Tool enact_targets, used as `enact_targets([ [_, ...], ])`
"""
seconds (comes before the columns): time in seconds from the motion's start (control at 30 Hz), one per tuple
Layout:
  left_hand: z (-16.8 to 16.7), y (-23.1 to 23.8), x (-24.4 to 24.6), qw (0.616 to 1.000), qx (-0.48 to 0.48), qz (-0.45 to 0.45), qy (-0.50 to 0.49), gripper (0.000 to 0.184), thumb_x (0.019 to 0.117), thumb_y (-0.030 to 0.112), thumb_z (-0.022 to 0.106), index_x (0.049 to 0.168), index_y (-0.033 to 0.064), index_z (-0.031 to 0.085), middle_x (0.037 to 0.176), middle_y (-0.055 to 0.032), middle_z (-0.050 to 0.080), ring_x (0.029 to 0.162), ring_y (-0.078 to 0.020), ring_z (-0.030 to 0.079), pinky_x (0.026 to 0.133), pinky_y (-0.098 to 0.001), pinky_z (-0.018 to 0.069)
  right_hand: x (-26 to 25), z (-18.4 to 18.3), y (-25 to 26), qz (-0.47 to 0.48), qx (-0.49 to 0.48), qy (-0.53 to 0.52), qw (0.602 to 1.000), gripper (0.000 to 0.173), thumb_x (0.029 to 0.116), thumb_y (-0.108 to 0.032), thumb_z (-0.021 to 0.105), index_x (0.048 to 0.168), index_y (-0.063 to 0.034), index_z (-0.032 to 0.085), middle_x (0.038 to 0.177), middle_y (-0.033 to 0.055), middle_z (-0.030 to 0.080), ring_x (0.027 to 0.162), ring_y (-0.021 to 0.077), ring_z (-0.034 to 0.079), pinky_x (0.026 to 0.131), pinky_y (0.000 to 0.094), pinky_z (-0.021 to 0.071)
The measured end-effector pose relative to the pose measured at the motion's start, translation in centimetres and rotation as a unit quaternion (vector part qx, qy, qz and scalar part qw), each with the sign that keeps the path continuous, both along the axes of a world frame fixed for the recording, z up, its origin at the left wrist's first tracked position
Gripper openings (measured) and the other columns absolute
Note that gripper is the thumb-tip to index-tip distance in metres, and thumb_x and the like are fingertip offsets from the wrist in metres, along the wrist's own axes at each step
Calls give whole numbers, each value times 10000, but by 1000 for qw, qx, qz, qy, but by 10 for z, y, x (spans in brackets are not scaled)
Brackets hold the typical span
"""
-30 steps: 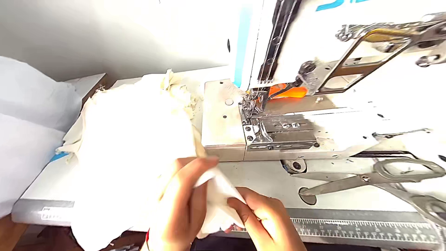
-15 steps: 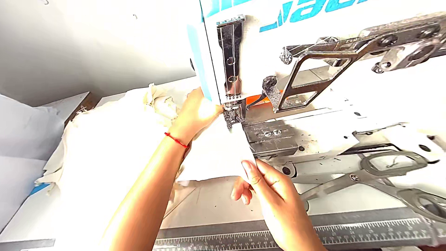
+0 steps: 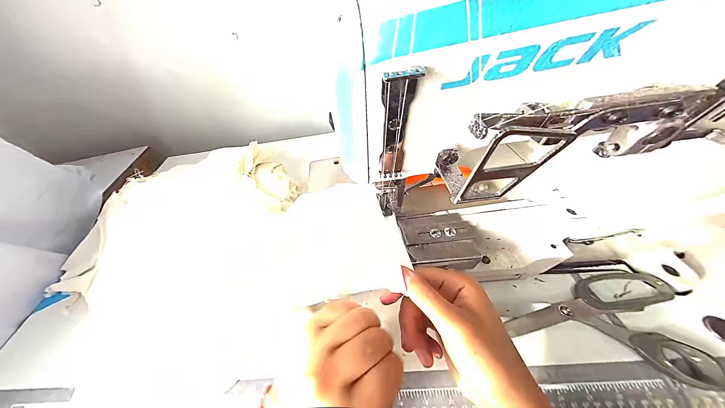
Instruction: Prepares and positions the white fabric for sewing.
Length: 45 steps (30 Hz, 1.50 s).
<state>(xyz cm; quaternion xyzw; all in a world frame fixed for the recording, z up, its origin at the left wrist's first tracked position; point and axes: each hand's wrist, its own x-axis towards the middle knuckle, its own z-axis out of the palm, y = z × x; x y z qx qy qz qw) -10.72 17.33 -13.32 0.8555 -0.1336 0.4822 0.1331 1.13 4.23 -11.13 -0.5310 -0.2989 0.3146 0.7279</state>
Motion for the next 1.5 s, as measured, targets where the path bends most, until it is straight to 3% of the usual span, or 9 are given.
enact_targets([
  [0.13,-25,-18,23,975,-26,219,-29,164,1050,191,485,998,109,616,953,-24,614,937,-107,575,913,-206,435,-5,10,4,18,22,32,999,327,1045,-97,435,862,-77,706,537,-87,606,414,-49,522,365,117,402],
  [0.37,1,-14,49,955,-33,296,-13,400,923,259,534,561,93,567,490,-46,551,467,-160,597,449,-311,445,-5,21,7,16,15,31,999,326,1060,-116,458,837,-70,692,540,-56,608,427,-15,547,392,144,435],
  [0.63,-14,12,29,979,32,200,16,440,1018,216,543,620,35,595,600,-139,612,641,-222,634,642,-342,459,-2,17,-3,74,-13,18,997,332,1070,-147,460,857,3,666,571,-37,605,449,-12,530,442,161,442],
  [0.77,-11,21,-4,988,88,123,7,204,1050,225,566,939,111,692,885,-39,702,894,-166,636,878,-279,458,0,4,-8,58,-75,-16,995,327,1065,-182,470,918,12,688,642,-20,644,489,15,579,465,187,493],
  [0.97,86,29,6,966,220,39,128,262,1025,135,504,1113,172,748,1077,16,760,626,-107,582,524,-258,422,13,-17,-11,-3,-84,-221,972,384,1081,-265,461,874,-85,730,618,-89,643,494,-44,573,446,142,473],
  [1.07,99,43,38,933,299,0,199,280,979,79,527,1094,125,778,1116,-3,758,572,-121,569,452,-278,400,26,-19,-19,-169,-35,-431,886,342,1021,-257,505,791,-111,713,588,-80,571,501,-51,506,453,132,417],
  [1.27,107,58,49,932,278,-65,224,215,949,70,514,950,80,729,962,-38,741,720,-140,679,534,-295,506,63,12,-10,-146,-34,-657,739,266,907,-222,570,1042,-175,794,1152,-29,731,1133,139,638,940,312,517],
  [1.4,135,62,42,925,307,-35,220,230,905,100,486,936,80,713,807,-10,664,641,-115,600,485,-276,420,72,17,6,-31,4,-655,755,200,920,-336,637,915,-217,798,1142,-96,739,1212,68,606,1021,292,460],
  [1.5,141,68,44,902,355,-6,246,194,867,143,505,853,85,691,753,-17,618,583,-150,576,435,-311,380,75,23,9,25,6,-608,794,197,938,-371,654,919,-210,766,990,-116,715,994,-46,651,851,131,542],
])
